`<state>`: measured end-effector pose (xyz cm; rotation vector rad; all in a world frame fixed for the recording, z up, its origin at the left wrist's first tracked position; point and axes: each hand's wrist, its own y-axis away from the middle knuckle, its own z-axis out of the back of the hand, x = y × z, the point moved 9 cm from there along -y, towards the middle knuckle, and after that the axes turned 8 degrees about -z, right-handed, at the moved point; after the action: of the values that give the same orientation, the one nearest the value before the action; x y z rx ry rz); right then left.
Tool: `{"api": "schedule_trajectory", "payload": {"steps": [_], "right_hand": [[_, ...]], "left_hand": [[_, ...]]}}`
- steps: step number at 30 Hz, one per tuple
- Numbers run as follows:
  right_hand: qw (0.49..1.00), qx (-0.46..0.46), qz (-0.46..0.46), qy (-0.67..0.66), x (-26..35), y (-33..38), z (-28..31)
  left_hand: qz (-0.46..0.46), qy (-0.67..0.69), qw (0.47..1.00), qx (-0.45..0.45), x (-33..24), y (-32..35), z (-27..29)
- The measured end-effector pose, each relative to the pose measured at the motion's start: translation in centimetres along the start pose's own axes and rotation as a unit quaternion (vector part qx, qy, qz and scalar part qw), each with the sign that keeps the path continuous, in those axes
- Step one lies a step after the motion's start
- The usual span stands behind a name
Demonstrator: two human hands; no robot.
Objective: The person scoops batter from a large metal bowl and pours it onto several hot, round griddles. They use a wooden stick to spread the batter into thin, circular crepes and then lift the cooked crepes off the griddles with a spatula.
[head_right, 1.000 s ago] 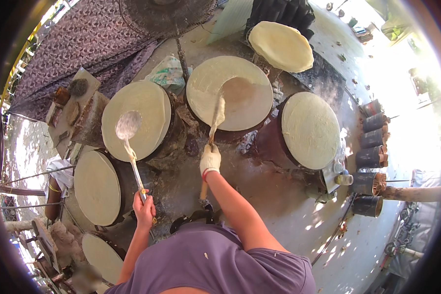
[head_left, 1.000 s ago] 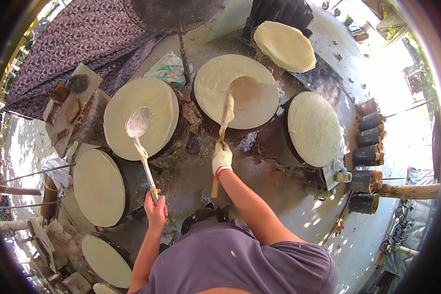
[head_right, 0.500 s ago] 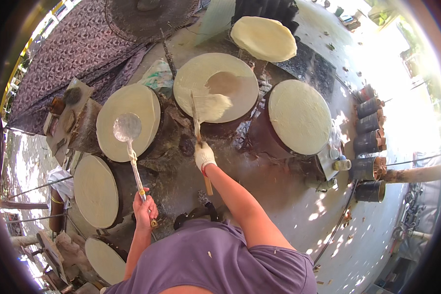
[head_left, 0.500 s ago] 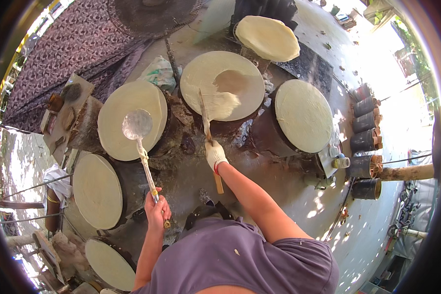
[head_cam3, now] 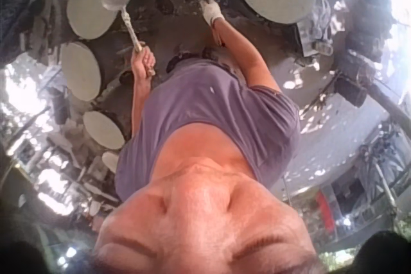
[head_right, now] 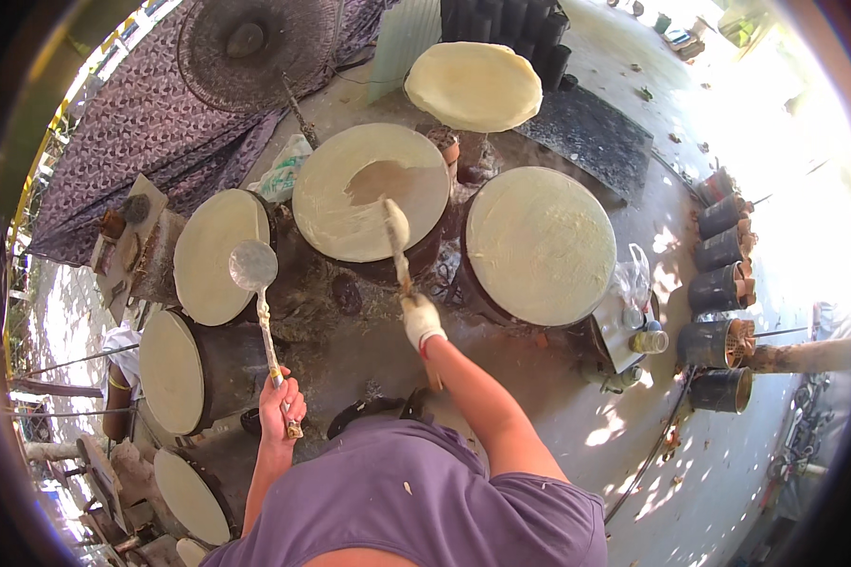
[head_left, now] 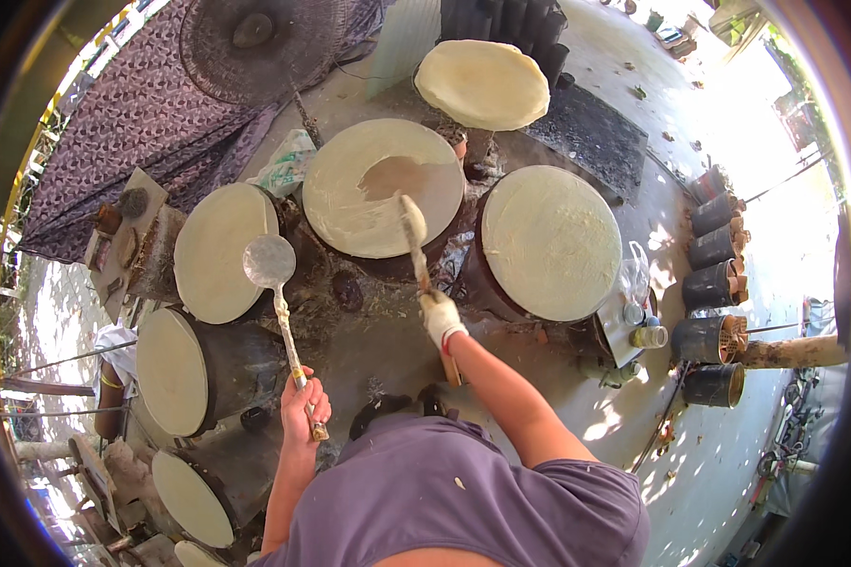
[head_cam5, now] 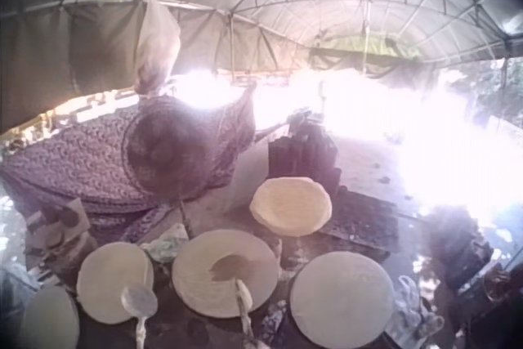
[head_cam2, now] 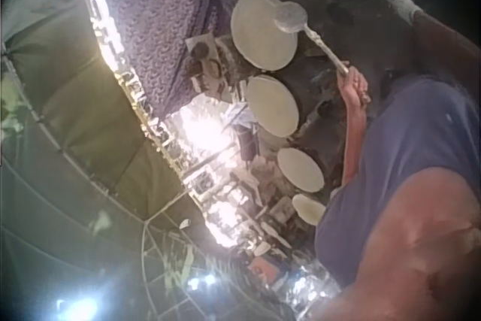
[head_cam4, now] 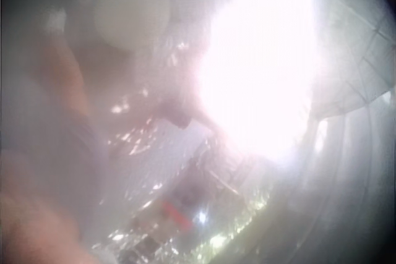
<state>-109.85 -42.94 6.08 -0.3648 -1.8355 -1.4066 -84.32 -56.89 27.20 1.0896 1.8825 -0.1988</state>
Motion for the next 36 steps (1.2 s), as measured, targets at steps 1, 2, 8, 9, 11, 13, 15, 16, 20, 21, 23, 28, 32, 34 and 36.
{"api": "schedule_trajectory", "payload": {"steps": [1,2,8,9,11,13,15,16,20,21,23,28,32,34,36], "right_hand": [[1.0,0.009,0.003,-0.012,2.0,-0.1,1.3],[1.0,0.017,0.007,-0.024,4.0,-0.1,2.0],[0.941,0.033,0.125,0.312,5.9,-3.5,5.7],[0.934,-0.015,0.139,0.329,9.7,-3.6,6.2],[0.94,-0.058,0.148,0.302,13.3,-5.7,7.1],[0.934,-0.02,0.173,0.312,14.0,-4.3,5.6],[0.894,0.06,0.185,0.403,12.2,-0.6,3.5],[0.894,0.133,0.155,0.4,10.0,1.6,3.3],[0.923,-0.006,0.16,0.35,5.4,2.4,7.8],[0.926,-0.046,0.148,0.345,6.2,1.3,8.2],[0.913,-0.127,0.142,0.36,9.9,-1.4,8.3],[0.885,-0.261,0.089,0.375,21.2,-8.2,6.7],[0.894,-0.177,0.097,0.401,21.8,-6.3,3.0],[0.938,-0.077,0.239,0.239,16.2,-8.6,2.7],[0.974,-0.077,0.208,0.052,13.9,-6.3,3.0]], "left_hand": [[0.001,0.011,1.0,0.004,0.6,-0.1,-0.9],[0.002,0.022,1.0,0.009,1.2,-0.3,-1.8],[0.039,0.075,0.996,0.034,4.6,-1.4,-7.1],[0.042,0.074,0.996,0.038,5.0,-1.6,-7.5],[0.057,0.069,0.995,0.048,5.7,-1.7,-9.0],[0.06,0.074,0.995,0.035,5.9,-1.8,-9.0],[0.057,0.077,0.995,0.029,5.9,-2.1,-8.8],[0.055,0.078,0.995,0.028,5.8,-2.2,-8.6],[0.057,0.08,0.995,0.028,5.3,-3.1,-7.7],[0.056,0.083,0.995,0.028,5.1,-3.3,-7.1],[0.063,0.079,0.995,0.017,4.7,-3.6,-6.2],[0.083,0.075,0.993,0.029,3.3,-4.8,-5.0],[0.089,0.076,0.992,0.035,2.2,-5.7,-3.3],[0.102,0.088,0.99,0.044,1.9,-6.2,-2.9],[0.105,0.105,0.988,0.036,1.3,-6.5,-1.5]]}}
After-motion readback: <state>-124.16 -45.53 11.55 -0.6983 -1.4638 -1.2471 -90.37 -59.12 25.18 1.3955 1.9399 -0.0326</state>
